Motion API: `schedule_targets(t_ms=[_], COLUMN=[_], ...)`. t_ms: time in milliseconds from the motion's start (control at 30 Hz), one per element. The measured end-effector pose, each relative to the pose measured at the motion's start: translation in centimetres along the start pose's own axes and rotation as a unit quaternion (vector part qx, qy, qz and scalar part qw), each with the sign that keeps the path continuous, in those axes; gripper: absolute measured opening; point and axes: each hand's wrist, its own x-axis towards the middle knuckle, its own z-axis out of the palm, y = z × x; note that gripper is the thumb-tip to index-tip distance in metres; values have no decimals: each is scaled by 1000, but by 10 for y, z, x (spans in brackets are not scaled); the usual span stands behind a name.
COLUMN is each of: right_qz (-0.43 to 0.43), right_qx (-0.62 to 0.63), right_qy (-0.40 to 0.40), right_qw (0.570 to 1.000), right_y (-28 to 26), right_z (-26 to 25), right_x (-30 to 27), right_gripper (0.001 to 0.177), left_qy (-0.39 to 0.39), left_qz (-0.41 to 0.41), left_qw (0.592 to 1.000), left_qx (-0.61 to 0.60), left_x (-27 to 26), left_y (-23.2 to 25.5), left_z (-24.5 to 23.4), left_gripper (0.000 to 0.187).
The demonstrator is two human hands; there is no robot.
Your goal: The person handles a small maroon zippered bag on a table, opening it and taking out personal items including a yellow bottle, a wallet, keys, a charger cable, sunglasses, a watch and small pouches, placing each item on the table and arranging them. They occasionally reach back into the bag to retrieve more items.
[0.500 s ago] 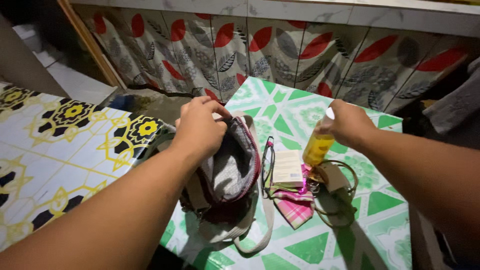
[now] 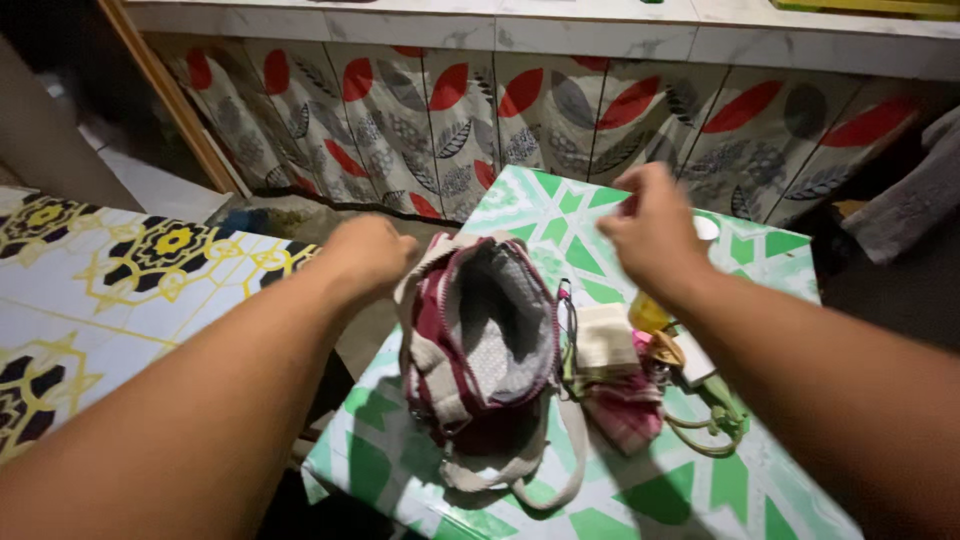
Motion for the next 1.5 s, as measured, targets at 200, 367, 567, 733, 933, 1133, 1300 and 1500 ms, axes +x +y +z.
schedule_targets(t_ms=[200, 367, 567, 733, 933, 1133, 1300, 1500], right_qz=[77, -31, 118, 142, 57, 97, 29, -77], right_qx=[289, 152, 331, 302, 313, 138, 128, 152], right_qy=[-173, -215, -209, -155, -131, -93, -27, 21], right_qw=[938, 964, 913, 930, 939, 981, 991, 985], right_y=[-68, -70, -49, -53, -71, -91, -90, -80], right_z=[59, 84, 105, 115, 113, 98, 94, 105], right_x=[-29, -25, -33, -50, -60, -84, -89, -92], right_gripper=[46, 66, 51, 45, 43, 56, 60, 57], left_qy=[-70, -21, -170, -337, -218, -262, -536, -565], left_qz=[72, 223, 178, 15, 30, -13, -214, -241], left_qw=[994, 967, 964, 941, 975, 953, 713, 636], left_qx=[-39, -120, -97, -14, -20, -151, -398, -466], left_x=[-35, -52, -56, -94, -118, -110, -83, -12], left_y=[0, 12, -27, -30, -20, -33, -38, -37], left_z=[24, 37, 24, 39, 59, 75, 70, 42], left_gripper=[21, 37, 46, 76, 64, 48, 23, 26])
